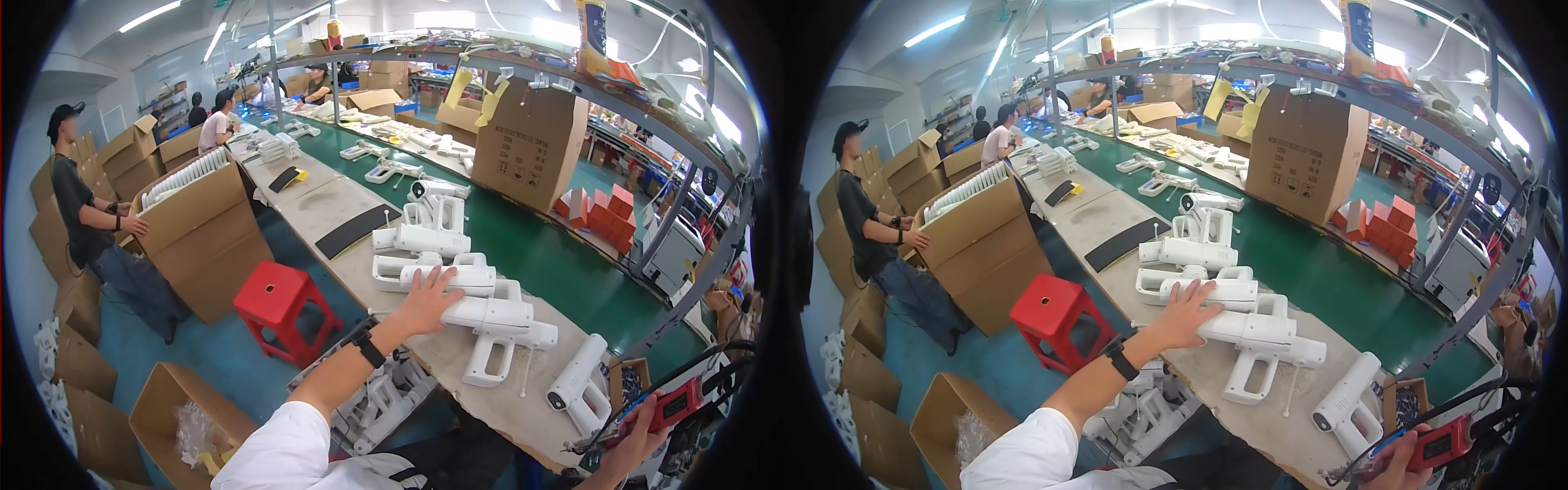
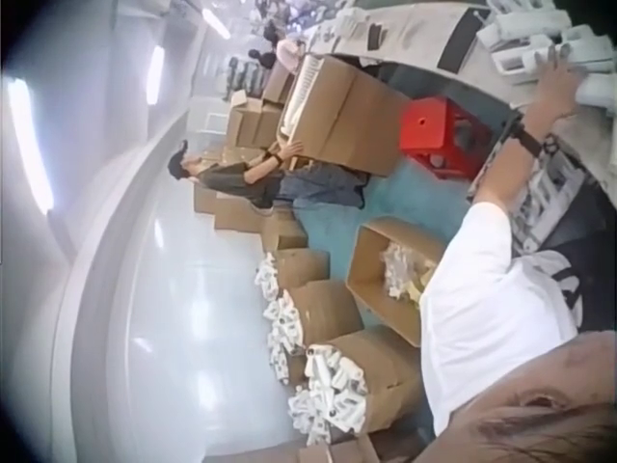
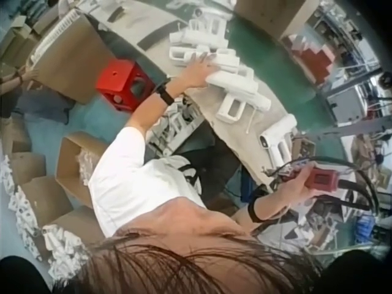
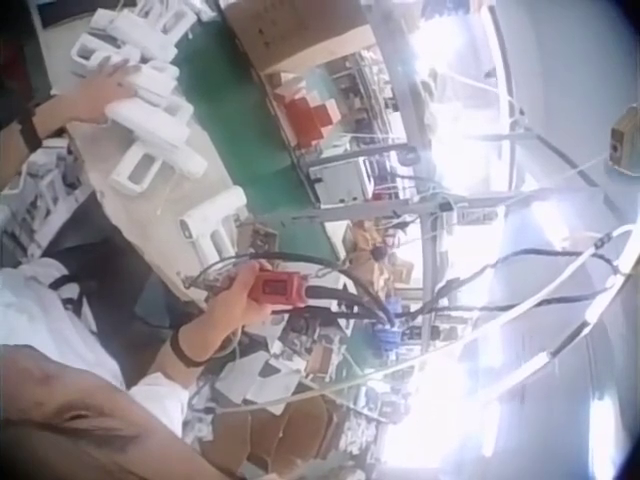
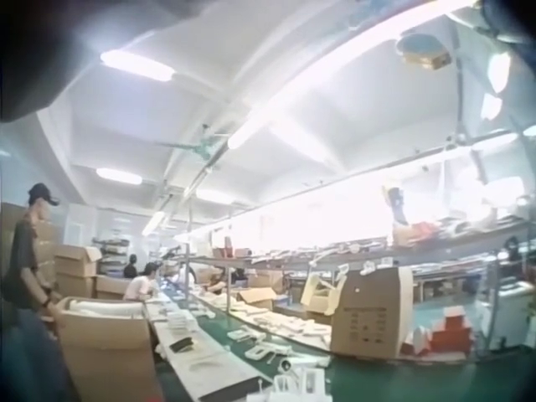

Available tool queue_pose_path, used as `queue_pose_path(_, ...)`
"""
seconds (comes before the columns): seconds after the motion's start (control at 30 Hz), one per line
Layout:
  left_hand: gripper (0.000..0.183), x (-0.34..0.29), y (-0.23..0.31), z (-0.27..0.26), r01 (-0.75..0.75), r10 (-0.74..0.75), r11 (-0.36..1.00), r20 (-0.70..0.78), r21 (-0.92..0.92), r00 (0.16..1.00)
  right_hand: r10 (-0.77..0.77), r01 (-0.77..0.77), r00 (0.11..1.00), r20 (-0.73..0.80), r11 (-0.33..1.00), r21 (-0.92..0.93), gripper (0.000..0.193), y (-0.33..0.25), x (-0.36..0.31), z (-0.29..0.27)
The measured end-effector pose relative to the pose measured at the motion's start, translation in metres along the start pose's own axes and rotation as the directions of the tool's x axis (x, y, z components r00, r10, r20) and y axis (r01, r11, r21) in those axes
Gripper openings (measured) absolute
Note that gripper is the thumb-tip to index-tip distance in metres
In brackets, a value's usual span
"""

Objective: The person picks up a white plastic housing from a bin, places it on the workbench, and drives screws into it using a power screwdriver. After finishing, the person places the housing into a cardboard box and repeats the process with another housing.

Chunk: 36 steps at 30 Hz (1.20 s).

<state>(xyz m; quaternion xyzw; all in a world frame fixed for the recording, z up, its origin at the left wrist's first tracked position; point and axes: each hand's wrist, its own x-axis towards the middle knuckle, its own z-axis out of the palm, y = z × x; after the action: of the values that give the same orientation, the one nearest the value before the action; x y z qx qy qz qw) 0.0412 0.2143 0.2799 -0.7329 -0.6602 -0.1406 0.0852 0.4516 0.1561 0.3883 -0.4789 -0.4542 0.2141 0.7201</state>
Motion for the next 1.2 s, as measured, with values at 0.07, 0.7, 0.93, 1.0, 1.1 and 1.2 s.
queue_pose_path(0.07,0.080,0.000,-0.001,0.000,-0.004,0.004,1.000,-0.016,-0.010,1.000,0.008,-0.008,1.000,-0.004,1.000,-0.010,0.029,0.000,0.000,0.001)
queue_pose_path(0.7,0.077,-0.003,-0.008,0.004,0.005,-0.005,0.999,-0.009,-0.032,1.000,0.025,-0.025,1.000,0.004,1.000,-0.008,0.032,0.003,-0.002,0.000)
queue_pose_path(0.93,0.076,0.000,-0.011,0.001,-0.011,0.011,1.000,-0.012,-0.016,1.000,0.019,-0.019,1.000,0.018,0.999,0.037,0.029,-0.002,-0.005,0.006)
queue_pose_path(1.0,0.076,0.000,-0.011,-0.001,-0.015,0.015,1.000,-0.004,-0.018,1.000,0.008,-0.009,0.999,0.040,1.000,0.026,0.029,0.000,-0.005,0.004)
queue_pose_path(1.1,0.076,0.000,-0.013,-0.003,-0.024,0.024,0.999,0.001,-0.028,1.000,0.009,-0.010,0.999,0.040,1.000,0.015,0.029,-0.001,-0.005,0.004)
queue_pose_path(1.2,0.076,0.001,-0.015,-0.002,-0.032,0.032,0.999,-0.003,-0.041,0.999,0.008,-0.009,0.998,0.055,1.000,0.016,0.029,0.002,-0.004,0.001)
